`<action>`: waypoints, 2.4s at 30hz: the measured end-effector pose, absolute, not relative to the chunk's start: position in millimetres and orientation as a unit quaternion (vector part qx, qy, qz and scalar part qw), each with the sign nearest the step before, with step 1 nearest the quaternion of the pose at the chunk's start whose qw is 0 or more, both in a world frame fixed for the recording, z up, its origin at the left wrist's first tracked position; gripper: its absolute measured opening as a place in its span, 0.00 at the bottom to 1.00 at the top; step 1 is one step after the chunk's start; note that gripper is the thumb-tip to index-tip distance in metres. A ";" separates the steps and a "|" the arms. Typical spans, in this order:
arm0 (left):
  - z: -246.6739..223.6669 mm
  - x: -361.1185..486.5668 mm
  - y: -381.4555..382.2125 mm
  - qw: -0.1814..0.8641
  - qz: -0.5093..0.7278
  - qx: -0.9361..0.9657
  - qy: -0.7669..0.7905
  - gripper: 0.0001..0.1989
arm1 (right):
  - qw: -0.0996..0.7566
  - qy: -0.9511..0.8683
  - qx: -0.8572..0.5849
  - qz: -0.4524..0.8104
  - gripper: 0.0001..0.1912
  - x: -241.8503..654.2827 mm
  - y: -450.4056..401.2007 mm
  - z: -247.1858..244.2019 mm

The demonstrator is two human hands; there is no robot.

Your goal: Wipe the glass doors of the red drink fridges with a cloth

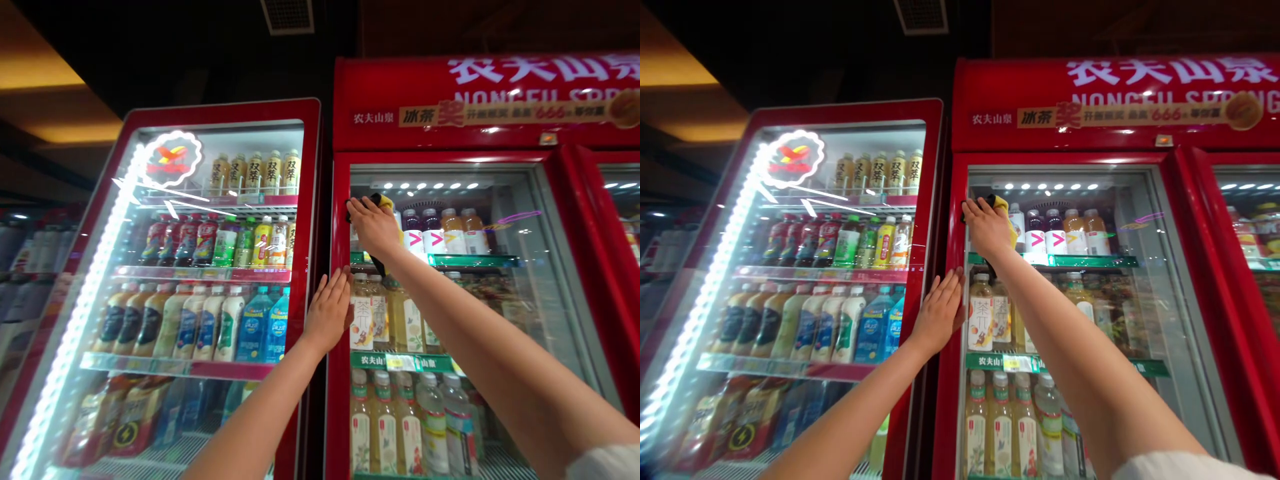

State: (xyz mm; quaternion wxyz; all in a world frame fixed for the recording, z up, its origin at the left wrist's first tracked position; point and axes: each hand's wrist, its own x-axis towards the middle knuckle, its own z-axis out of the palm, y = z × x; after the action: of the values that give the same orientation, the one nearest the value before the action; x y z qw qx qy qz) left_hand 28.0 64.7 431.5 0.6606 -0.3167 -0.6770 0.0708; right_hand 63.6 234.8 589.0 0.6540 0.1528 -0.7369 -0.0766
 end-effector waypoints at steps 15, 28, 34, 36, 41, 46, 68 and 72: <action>479.2 48.3 91.5 0.645 0.087 -0.263 -0.712 0.28 | 0.680 -0.711 0.164 -0.071 0.28 67.5 262.6 580.2; 498.6 44.1 131.9 0.661 0.055 -0.284 -0.692 0.31 | 0.684 -0.712 0.140 -0.073 0.28 72.6 320.1 579.3; 502.0 46.3 155.3 0.649 0.045 -0.295 -0.699 0.32 | 0.699 -0.715 0.006 -0.008 0.31 72.8 353.0 539.7; 502.0 48.0 163.2 0.647 0.045 -0.303 -0.699 0.32 | 0.689 -0.724 0.019 -0.027 0.31 75.1 356.0 526.5; 505.4 49.8 188.9 0.647 0.038 -0.324 -0.690 0.31 | 0.671 -0.735 0.075 -0.064 0.30 83.6 384.6 553.3; 502.8 50.6 203.6 0.654 0.028 -0.335 -0.678 0.31 | 0.693 -0.719 -0.044 0.007 0.31 83.5 421.8 552.0; 501.2 53.9 283.8 0.656 0.013 -0.367 -0.660 0.29 | 0.677 -0.735 -0.016 -0.033 0.33 94.0 522.2 549.5; 496.4 56.1 297.7 0.654 0.005 -0.374 -0.657 0.28 | 0.690 -0.718 -0.093 0.010 0.31 101.7 549.7 549.1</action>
State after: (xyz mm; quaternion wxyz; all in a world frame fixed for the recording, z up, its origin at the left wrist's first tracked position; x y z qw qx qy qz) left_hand 56.1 297.7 496.4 0.6539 -0.3745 -0.6574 0.0052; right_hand 101.7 549.7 549.1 0.6897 -0.0930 -0.7180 0.0101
